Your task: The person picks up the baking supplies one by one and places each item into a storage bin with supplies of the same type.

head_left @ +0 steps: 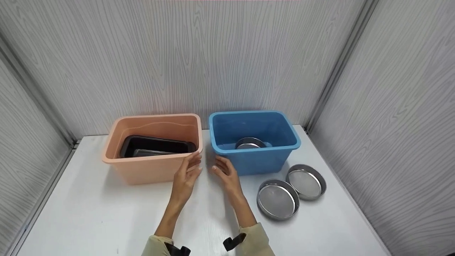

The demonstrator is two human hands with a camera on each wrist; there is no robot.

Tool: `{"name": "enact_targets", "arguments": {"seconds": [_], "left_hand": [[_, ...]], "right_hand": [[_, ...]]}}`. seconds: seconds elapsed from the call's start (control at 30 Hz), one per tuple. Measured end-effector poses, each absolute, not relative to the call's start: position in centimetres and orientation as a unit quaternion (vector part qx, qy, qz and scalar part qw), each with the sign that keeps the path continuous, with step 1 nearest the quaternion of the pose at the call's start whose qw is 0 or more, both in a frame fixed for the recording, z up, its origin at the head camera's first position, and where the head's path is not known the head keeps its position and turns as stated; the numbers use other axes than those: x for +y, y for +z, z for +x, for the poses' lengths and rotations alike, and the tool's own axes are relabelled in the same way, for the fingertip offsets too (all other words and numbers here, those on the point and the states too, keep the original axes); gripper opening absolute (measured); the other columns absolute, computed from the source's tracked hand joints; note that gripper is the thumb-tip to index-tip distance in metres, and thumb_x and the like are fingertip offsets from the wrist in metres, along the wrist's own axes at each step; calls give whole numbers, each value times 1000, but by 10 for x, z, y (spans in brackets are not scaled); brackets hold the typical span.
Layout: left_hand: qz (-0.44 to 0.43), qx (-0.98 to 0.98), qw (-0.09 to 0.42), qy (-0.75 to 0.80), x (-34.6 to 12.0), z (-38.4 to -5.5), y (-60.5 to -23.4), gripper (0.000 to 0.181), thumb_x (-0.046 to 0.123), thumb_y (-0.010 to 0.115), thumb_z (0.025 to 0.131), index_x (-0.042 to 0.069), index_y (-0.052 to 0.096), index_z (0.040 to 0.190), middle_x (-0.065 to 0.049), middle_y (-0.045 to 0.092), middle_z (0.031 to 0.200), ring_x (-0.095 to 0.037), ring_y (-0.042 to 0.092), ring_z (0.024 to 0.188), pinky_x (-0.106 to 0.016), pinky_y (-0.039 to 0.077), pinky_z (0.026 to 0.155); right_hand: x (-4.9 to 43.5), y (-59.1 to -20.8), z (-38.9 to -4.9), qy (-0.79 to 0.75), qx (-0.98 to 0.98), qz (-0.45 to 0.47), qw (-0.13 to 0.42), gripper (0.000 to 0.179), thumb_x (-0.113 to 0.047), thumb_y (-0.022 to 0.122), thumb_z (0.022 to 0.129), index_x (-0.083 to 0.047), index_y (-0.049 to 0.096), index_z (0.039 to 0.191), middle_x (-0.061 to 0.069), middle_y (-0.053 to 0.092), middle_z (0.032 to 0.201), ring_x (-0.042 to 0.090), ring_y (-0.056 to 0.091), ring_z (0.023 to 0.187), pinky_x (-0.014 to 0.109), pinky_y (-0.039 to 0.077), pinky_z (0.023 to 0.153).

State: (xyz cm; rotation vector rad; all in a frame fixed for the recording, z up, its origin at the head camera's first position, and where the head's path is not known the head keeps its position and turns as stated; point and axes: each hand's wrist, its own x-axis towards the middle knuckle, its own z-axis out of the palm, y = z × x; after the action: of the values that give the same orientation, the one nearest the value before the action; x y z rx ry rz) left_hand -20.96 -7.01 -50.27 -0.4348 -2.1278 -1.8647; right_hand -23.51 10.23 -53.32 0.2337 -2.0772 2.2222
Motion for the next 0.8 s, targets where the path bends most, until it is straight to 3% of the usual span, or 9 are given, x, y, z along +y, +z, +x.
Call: {"name": "enact_targets", "arguments": {"seconds": [0.37, 0.6, 0.8], "left_hand": [[-126, -741, 58, -657, -36, -231, -512, 63, 37, 60, 106, 17, 37, 160, -16, 43, 160, -41, 41, 146, -61, 39, 115], [-125, -745, 40, -654, -31, -236, -512, 68, 31, 58, 107, 14, 26, 164, -17, 30, 167, -39, 31, 153, -60, 29, 122], [-133, -756, 29, -640, -31, -240, -510, 74, 31, 58, 107, 13, 18, 167, -15, 19, 172, -38, 24, 156, -62, 28, 122]], "right_hand": [[150, -541, -214, 727, -682, 57, 57, 57, -20, 69, 101, -7, 48, 153, 17, 52, 153, 35, 47, 143, 46, 44, 115], [182, -543, -200, 719, -689, 22, 83, 59, -23, 69, 101, -11, 47, 155, 14, 52, 154, 33, 45, 145, 50, 39, 118], [207, -543, -193, 721, -685, -19, 106, 58, -22, 69, 102, -15, 47, 155, 11, 53, 154, 29, 44, 146, 51, 36, 120]]}}
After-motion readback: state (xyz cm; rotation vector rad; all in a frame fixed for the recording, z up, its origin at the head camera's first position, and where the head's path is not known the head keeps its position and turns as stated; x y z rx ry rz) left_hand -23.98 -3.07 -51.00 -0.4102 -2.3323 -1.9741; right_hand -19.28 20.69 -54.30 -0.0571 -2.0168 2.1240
